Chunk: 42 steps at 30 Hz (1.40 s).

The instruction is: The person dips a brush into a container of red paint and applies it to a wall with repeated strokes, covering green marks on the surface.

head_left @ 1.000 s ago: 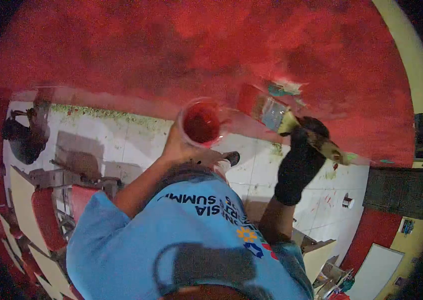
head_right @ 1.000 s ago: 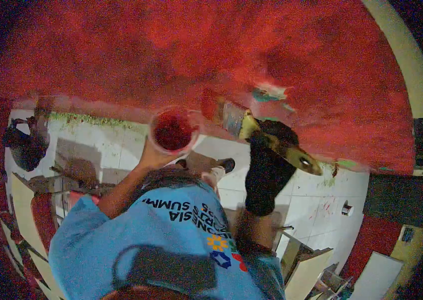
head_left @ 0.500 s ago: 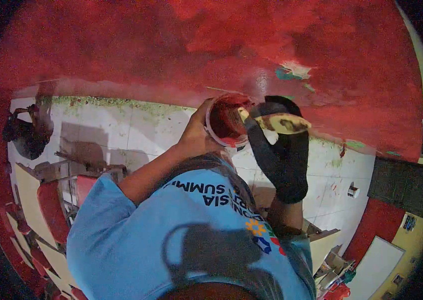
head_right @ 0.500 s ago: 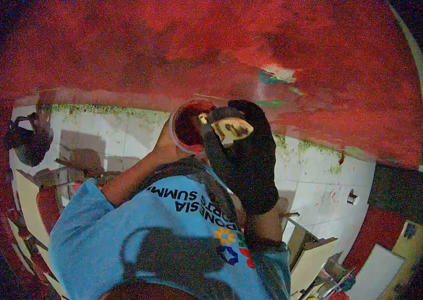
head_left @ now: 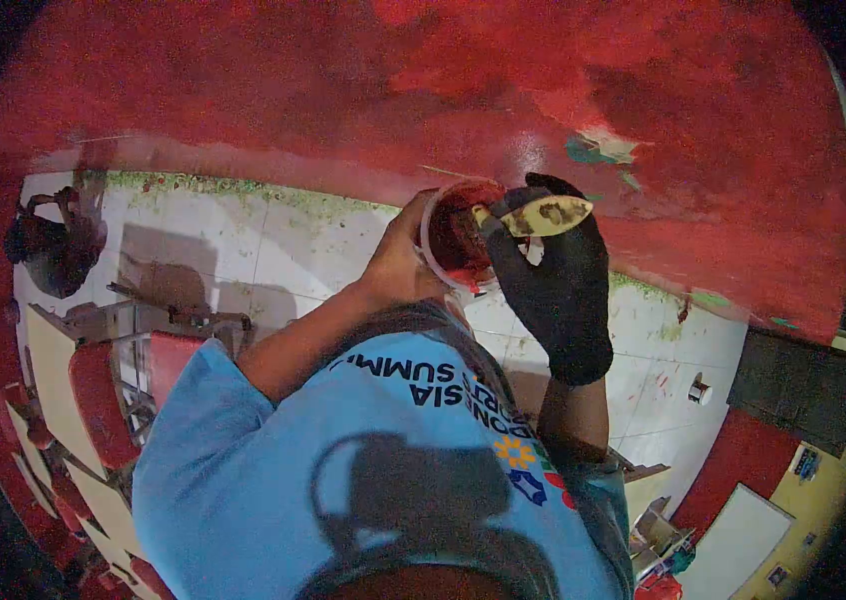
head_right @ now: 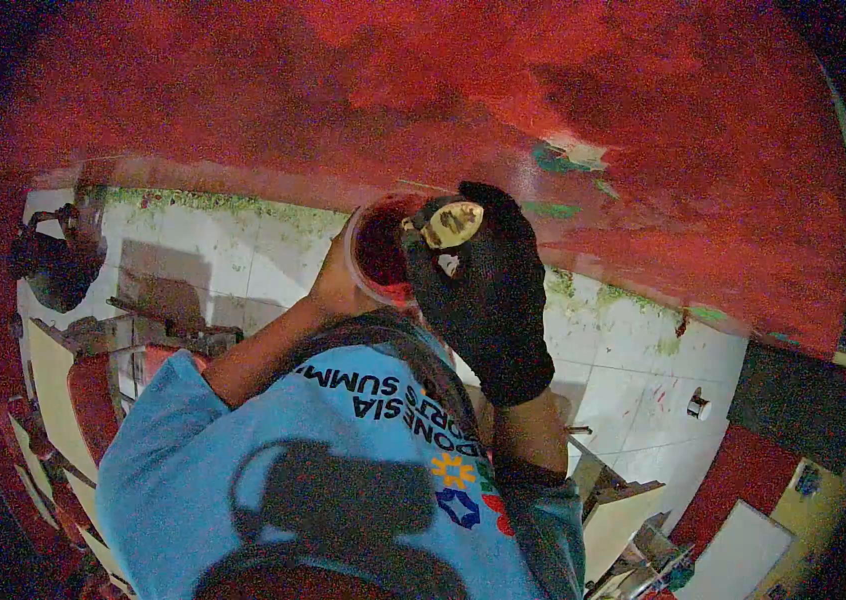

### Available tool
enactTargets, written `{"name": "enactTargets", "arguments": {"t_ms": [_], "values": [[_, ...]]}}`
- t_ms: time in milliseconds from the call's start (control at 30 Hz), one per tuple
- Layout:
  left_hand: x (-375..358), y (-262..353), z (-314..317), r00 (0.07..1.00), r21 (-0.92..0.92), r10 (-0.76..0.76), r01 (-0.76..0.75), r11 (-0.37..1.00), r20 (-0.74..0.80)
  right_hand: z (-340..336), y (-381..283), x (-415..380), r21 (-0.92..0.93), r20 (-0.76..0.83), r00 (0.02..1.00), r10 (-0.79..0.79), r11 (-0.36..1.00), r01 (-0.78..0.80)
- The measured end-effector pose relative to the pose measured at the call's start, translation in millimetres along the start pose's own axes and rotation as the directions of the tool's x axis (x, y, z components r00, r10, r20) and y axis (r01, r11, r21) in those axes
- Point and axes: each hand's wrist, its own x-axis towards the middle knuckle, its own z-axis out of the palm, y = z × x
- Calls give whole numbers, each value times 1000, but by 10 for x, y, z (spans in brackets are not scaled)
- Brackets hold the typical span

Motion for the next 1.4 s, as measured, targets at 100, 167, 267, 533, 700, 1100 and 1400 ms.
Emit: {"name": "enactTargets", "arguments": {"t_ms": [100,167,267,533,700,1100,1400], "values": [[-29,-63,-11,999,55,-45,45,998,7,0,5,-15,5,20,999,38,999,-38],[-35,-108,-12,996,29,-84,84,996,4,-10,9,-30,-17,-1,1000,12,1000,-12],[-19,-121,-18,998,35,-69,69,997,5,-79,-11,-45,-36,-13,999,39,999,-40],[-60,-139,-45,984,157,-169,176,972,-54,-347,60,-103,214,-108,949,297,939,-270],[-43,-51,3,981,190,-189,192,963,-35,-369,197,-191,272,-182,925,335,921,-280],[42,-93,217,989,196,-147,146,970,-10,-337,398,-409,401,-219,900,377,876,-269],[91,-530,133,944,100,-324,328,939,-53,-235,853,-659,172,-169,960,223,966,-194]]}}
